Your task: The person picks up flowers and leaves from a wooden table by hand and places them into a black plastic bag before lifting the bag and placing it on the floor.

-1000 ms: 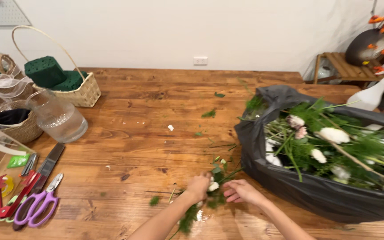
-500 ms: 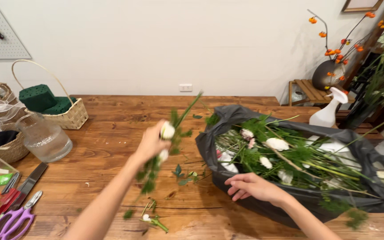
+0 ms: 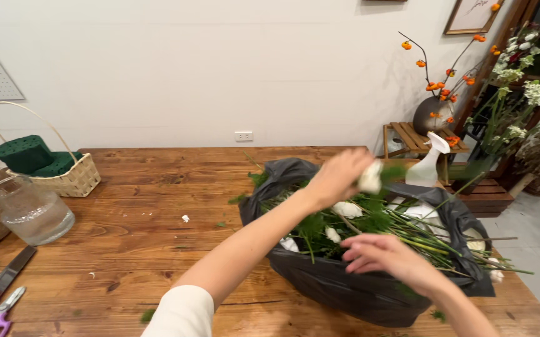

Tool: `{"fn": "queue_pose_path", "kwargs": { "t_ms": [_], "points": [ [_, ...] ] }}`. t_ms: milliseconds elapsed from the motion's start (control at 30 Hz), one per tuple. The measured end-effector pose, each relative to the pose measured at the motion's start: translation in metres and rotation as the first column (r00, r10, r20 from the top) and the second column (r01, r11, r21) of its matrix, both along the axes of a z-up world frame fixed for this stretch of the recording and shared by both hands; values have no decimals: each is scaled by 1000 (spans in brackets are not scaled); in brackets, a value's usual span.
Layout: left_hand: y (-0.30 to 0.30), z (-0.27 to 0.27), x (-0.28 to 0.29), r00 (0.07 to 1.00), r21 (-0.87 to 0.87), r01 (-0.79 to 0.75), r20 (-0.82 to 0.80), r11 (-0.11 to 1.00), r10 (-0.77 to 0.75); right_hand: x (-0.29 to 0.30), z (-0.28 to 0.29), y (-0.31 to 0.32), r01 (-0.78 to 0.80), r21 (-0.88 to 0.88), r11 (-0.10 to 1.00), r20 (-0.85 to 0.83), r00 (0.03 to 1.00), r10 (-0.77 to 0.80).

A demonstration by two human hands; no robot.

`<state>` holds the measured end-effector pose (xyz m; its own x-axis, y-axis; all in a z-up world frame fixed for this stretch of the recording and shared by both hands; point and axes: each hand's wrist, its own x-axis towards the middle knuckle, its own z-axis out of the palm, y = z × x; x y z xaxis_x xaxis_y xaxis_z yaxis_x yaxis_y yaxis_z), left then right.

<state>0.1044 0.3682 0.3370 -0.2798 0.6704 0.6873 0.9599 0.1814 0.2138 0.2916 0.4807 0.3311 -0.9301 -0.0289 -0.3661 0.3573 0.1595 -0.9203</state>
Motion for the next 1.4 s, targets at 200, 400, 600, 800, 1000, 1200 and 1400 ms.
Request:
{"fn": "queue_pose_path", "kwargs": {
  "t_ms": [200,400,600,800,1000,1200,1400],
  "points": [
    [-27,-57,-21,993,-604,-29,74,797,92,-8,18,86,337,453,825,-294,931,-218],
    [-14,-40,2,985,-665,-47,92,745,144,-78,17,126,219,765,606,-300,953,33],
    [4,-94,-19,974,-583,-71,135,809,183,-206,-104,184,-57,899,435,-56,969,242],
    [7,-131,-31,977,-516,-51,153,855,151,-218,-78,166,-78,914,399,17,988,155],
    [1,-137,-26,987,-430,-6,141,903,74,-273,-122,167,-36,786,617,-187,938,292],
    [-4,-135,-24,991,-434,-11,115,901,67,-296,-87,139,256,243,936,-207,956,-208],
    [10,-133,-43,984,-500,-74,105,863,145,-262,-32,83,117,-733,670,-92,959,-268]
  ]
}}
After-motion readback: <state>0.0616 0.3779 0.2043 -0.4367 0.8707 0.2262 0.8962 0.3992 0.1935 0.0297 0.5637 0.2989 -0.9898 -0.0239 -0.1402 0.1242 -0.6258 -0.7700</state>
